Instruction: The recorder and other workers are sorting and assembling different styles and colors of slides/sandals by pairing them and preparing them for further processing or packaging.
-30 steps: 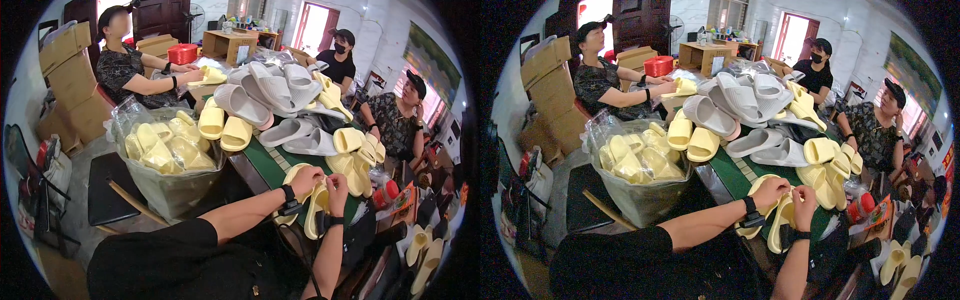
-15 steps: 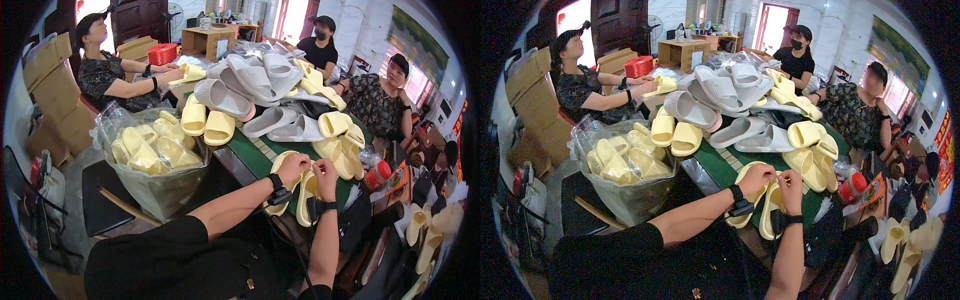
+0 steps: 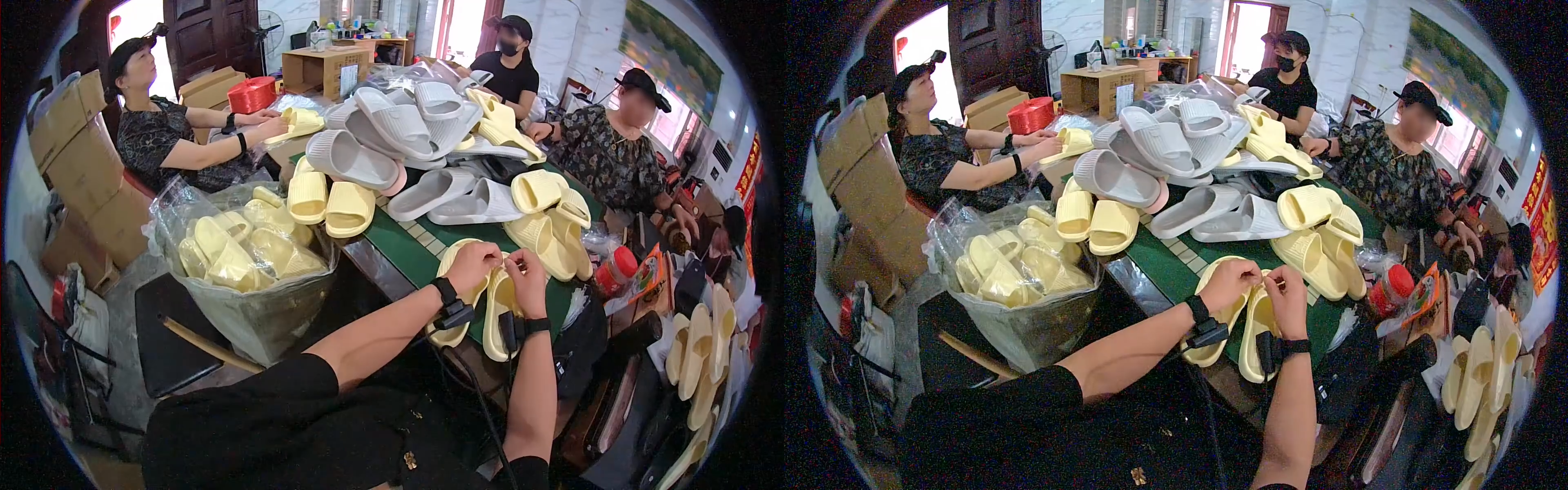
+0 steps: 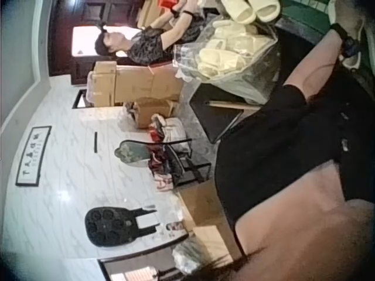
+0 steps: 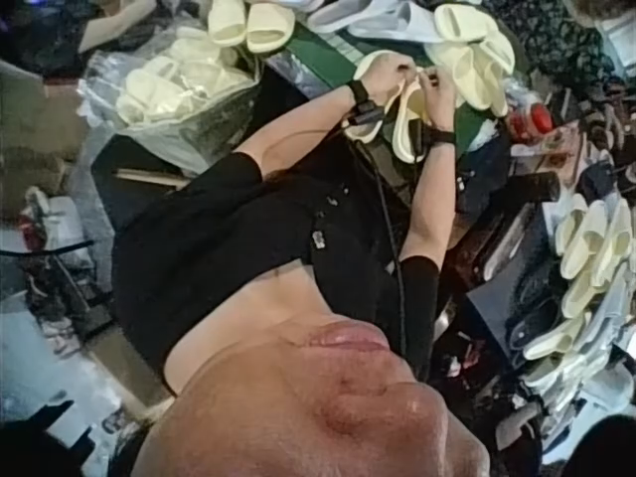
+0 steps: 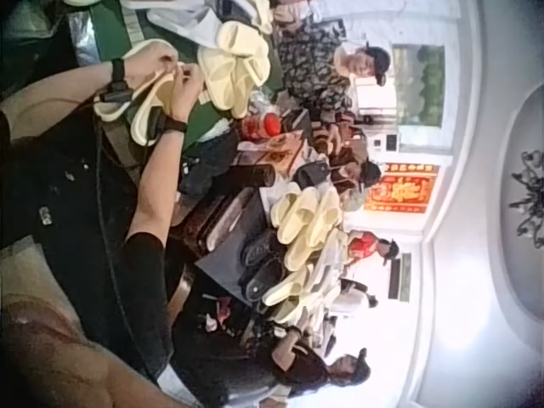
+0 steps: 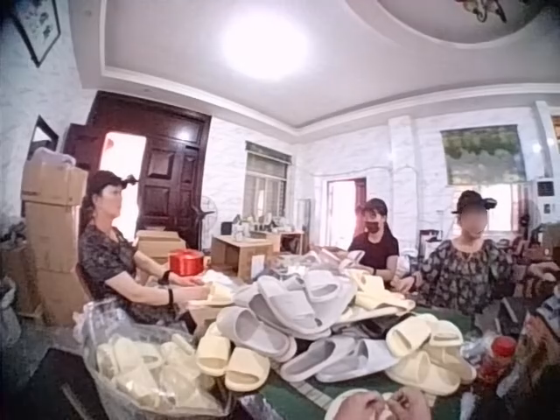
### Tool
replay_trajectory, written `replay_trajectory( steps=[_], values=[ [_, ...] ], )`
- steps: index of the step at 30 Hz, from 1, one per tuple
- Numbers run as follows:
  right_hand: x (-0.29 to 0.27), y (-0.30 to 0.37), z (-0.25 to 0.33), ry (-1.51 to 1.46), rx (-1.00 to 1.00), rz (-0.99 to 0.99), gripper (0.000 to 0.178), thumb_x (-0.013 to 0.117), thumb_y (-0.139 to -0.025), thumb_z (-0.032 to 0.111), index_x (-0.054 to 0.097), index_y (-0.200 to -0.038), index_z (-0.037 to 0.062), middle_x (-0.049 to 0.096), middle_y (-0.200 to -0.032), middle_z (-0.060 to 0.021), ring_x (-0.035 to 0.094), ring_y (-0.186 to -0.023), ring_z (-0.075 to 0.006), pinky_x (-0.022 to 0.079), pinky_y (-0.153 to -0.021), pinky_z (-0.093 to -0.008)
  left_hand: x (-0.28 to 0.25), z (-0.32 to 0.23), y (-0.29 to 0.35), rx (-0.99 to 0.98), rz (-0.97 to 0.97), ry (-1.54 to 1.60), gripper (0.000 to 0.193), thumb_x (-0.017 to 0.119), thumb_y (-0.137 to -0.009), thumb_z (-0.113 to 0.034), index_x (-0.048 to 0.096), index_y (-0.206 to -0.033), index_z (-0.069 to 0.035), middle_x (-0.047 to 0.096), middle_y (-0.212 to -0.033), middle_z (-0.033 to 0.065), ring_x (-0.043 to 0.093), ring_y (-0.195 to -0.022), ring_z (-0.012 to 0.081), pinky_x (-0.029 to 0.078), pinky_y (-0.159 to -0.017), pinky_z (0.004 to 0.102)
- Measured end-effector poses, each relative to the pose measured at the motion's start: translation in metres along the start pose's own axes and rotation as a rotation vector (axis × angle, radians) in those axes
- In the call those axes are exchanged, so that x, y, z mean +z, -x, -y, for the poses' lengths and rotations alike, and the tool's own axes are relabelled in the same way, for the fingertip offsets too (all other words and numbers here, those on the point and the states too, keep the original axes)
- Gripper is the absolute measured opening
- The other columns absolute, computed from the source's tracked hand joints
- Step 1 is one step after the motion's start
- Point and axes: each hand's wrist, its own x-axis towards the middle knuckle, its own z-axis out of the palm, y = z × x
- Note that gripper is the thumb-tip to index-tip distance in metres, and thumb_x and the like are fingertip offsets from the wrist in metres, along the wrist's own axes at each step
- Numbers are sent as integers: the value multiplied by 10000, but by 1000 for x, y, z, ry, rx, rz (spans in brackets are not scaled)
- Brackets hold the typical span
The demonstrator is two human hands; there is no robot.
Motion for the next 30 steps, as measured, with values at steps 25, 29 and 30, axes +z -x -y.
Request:
replay_trajectory(
  steps=[25, 29, 30],
  values=[
    [-11, -9, -22, -563, 245, -272, 206, 549, -1032, 221, 638, -1006, 37, 654, -887, -7, 543, -776, -78, 432, -711, -225, 0, -24, 3, 53, 340, -527, 612, 706, -773, -570, 629, -1256, -201, 639, -1181, 144, 514, -1205, 354, 373, -968, 526],
    [-26, -10, -26, -681, 338, -365, 207, 548, -1032, 259, 647, -983, 84, 664, -871, 12, 552, -766, -65, 415, -689, -216, -1, -26, -1, 26, 358, -559, 535, 725, -739, -421, 638, -1221, -205, 644, -1142, 125, 512, -1199, 347, 374, -965, 517],
    [-28, -12, -30, -652, 351, -424, 220, 548, -1031, 284, 650, -968, 99, 667, -864, 18, 555, -756, -68, 417, -684, -230, -3, -27, -3, 19, 383, -556, 505, 720, -714, -352, 643, -1191, -205, 646, -1112, 114, 521, -1181, 342, 382, -957, 521]
  ],
)
